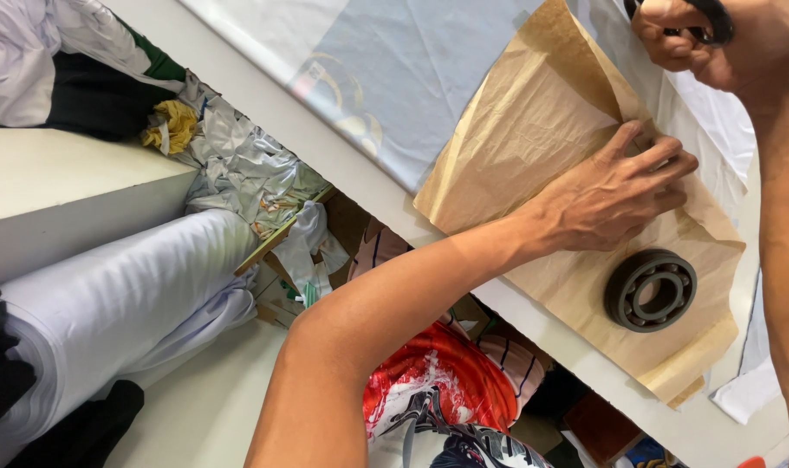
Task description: The person uses scissors to cut a piece of brown paper placed on top of a white fabric sheet. They then remove the paper and cut the white fabric into smaller pieces, folding and arranging them on the table.
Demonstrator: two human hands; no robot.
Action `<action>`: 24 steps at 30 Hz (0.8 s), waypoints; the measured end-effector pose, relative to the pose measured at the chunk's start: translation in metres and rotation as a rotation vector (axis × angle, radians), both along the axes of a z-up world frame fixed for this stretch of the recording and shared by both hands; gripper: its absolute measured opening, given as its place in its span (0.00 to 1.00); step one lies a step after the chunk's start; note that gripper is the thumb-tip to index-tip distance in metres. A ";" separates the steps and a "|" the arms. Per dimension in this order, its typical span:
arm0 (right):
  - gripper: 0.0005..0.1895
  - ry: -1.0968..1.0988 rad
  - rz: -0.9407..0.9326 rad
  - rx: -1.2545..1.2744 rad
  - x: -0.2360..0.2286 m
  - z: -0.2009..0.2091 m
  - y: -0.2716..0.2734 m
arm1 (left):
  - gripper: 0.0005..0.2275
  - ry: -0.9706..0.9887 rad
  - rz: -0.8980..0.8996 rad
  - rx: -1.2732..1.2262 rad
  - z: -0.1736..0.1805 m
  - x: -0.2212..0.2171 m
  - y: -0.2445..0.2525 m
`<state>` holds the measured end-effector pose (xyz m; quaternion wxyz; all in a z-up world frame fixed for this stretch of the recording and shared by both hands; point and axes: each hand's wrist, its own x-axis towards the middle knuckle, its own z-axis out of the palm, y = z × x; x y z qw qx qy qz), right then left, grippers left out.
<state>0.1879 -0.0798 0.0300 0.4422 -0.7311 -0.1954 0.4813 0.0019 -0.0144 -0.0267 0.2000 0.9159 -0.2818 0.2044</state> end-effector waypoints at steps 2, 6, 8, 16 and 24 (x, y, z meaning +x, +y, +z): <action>0.15 0.077 -0.001 0.006 0.009 -0.010 -0.003 | 0.15 0.003 0.008 -0.002 0.001 0.001 0.000; 0.24 -0.030 -0.061 -0.092 -0.013 0.017 0.026 | 0.14 -0.011 0.016 -0.014 0.000 0.000 -0.001; 0.22 -0.068 0.022 -0.100 -0.011 0.016 0.028 | 0.16 0.000 0.006 0.019 -0.002 0.001 -0.001; 0.11 0.111 -0.069 -0.005 0.018 -0.012 0.013 | 0.14 0.007 0.025 -0.019 -0.001 -0.001 -0.001; 0.15 -0.105 0.083 -0.033 -0.019 0.031 0.059 | 0.14 -0.016 0.025 -0.023 0.000 0.001 0.000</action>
